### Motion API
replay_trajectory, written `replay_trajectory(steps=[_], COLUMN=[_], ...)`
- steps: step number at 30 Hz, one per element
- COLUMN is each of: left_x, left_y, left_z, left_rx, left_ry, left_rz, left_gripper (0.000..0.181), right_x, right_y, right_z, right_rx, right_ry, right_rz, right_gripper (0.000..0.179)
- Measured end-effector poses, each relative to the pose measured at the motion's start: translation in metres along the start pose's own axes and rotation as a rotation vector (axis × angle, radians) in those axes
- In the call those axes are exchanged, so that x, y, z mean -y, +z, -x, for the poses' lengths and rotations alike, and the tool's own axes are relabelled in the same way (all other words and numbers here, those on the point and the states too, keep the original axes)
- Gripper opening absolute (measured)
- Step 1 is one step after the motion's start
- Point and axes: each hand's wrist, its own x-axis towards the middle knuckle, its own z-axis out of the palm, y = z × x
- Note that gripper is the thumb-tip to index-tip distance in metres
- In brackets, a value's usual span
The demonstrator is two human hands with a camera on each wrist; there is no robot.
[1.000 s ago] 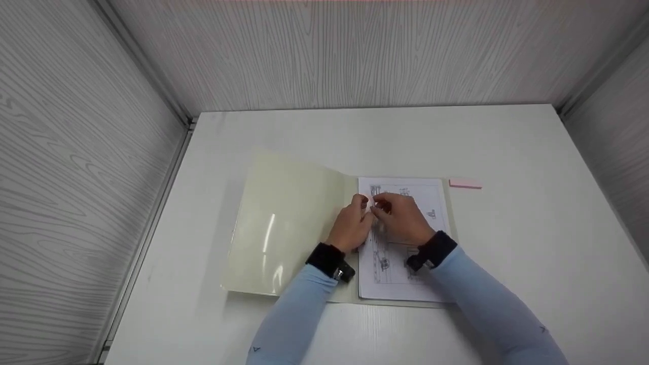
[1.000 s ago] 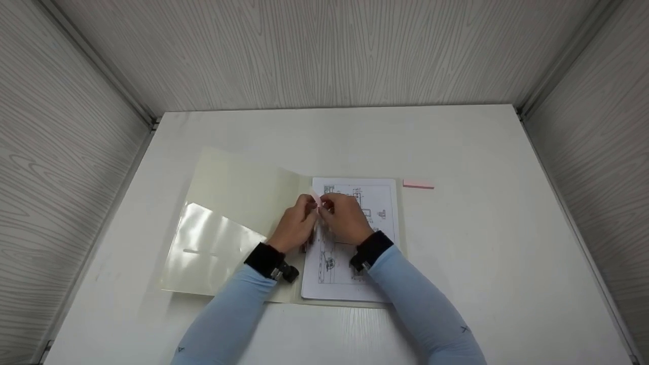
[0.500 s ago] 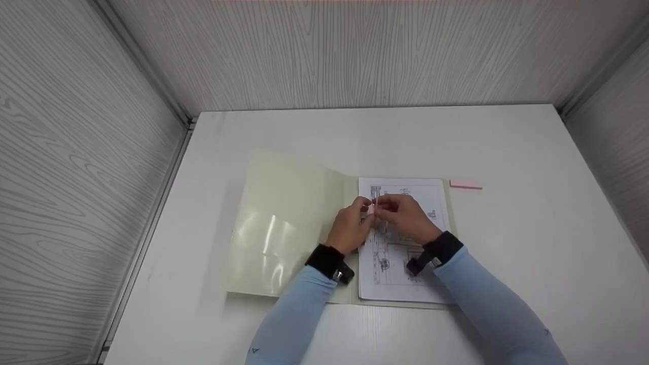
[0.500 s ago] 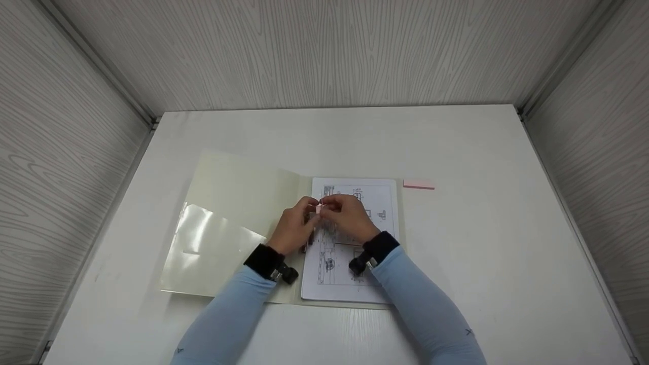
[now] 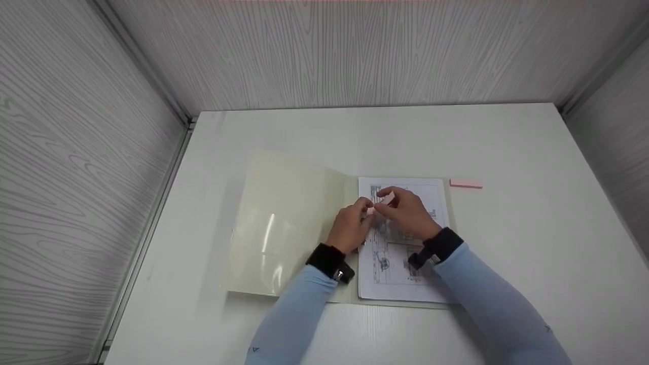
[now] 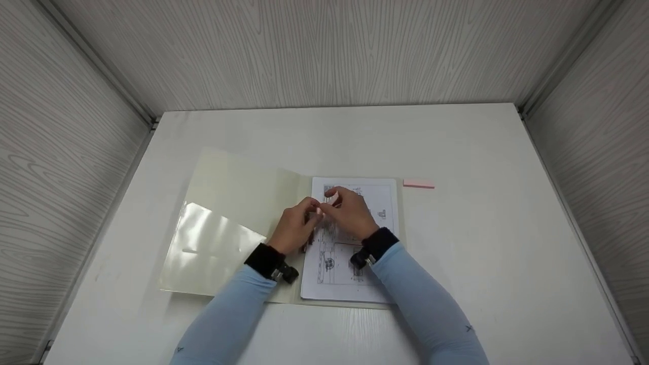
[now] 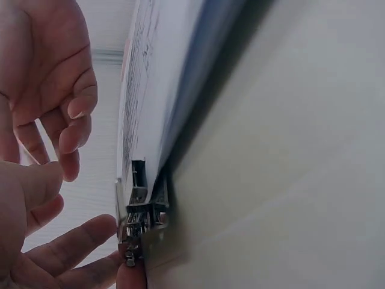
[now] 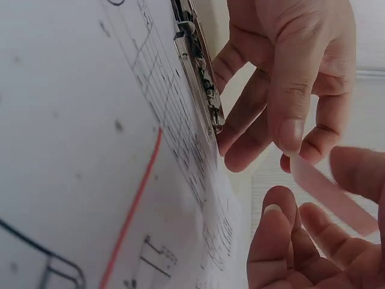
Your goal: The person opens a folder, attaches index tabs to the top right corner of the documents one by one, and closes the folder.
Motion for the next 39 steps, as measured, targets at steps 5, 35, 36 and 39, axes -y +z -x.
replay_trajectory(steps=[5,35,36,39], left_x=[0.001,-0.026,-0.027,-0.03], left_y=[0.0,-0.034,-0.036,-0.039], left_z=[0.001,0.015,0.016,0.018], left_rx=[-0.002,0.524,0.527,0.521], left_ry=[0.015,-0.108,-0.107,-0.114], left_rz=[-0.022,-0.73,-0.728,-0.743], left_gripper=[0.021,0.1,0.101,0.107], right_x=[0.005,-0.036,-0.037,-0.039], right_y=[-0.004,-0.05,-0.053,-0.062], right_z=[-0.006,-0.018,-0.018,-0.019], right_rx=[-0.007,0.043,0.037,0.019], right_ry=[0.007,0.254,0.256,0.257], right_rz=[0.103,0.125,0.123,0.145], right_gripper=[0.015,0.023,0.023,0.026])
